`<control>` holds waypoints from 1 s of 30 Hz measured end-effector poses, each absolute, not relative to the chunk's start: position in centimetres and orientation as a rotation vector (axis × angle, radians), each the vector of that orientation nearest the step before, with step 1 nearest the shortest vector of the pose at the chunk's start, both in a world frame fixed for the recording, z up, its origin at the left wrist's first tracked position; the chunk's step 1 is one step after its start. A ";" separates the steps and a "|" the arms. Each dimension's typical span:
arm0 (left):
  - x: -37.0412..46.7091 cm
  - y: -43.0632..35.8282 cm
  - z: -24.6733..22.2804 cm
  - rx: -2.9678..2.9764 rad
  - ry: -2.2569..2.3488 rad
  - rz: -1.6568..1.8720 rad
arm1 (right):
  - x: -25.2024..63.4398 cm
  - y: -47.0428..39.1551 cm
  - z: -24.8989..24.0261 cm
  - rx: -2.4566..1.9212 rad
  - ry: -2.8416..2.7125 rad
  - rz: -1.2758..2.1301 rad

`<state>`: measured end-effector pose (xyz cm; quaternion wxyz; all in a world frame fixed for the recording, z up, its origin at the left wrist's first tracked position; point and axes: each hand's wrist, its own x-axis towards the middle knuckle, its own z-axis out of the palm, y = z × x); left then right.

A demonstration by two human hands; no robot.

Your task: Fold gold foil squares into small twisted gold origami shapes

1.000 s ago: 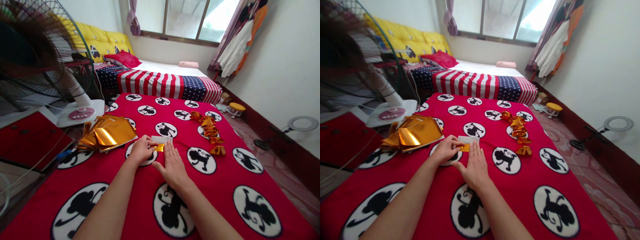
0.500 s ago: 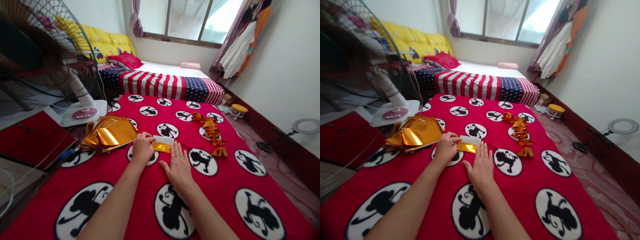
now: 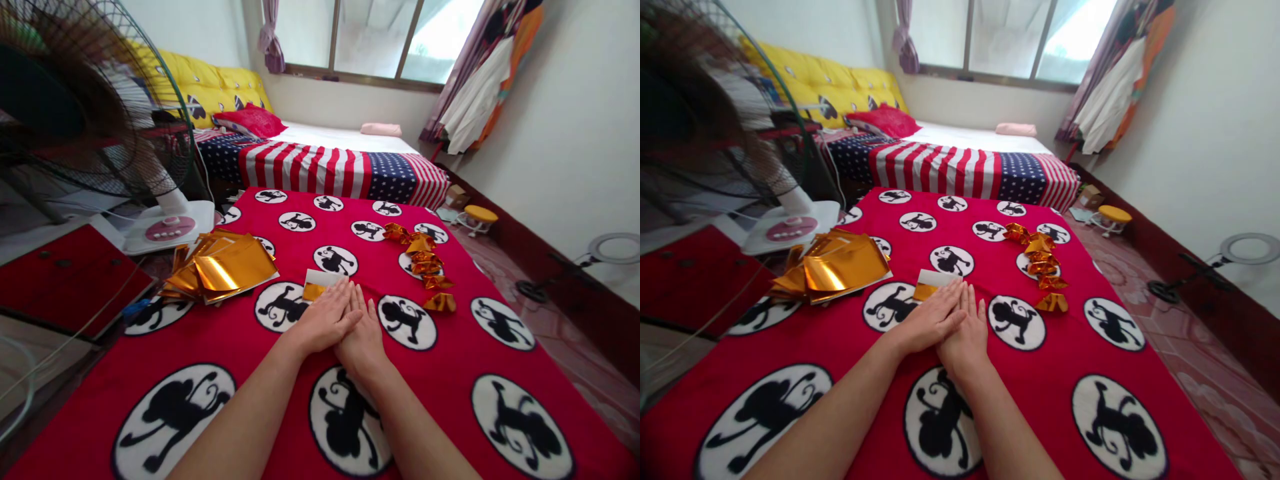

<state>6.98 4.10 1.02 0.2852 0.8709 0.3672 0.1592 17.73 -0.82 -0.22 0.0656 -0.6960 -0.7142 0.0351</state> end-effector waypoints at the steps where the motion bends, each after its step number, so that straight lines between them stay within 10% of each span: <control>1: 6.8 4.2 1.0 2.335 0.995 0.422 | 17.8 -0.9 -0.2 -2.103 -2.146 0.114; 30: 2.8 6.1 0.0 2.506 1.591 0.289 | 18.0 -0.8 -0.7 -2.064 -2.101 0.093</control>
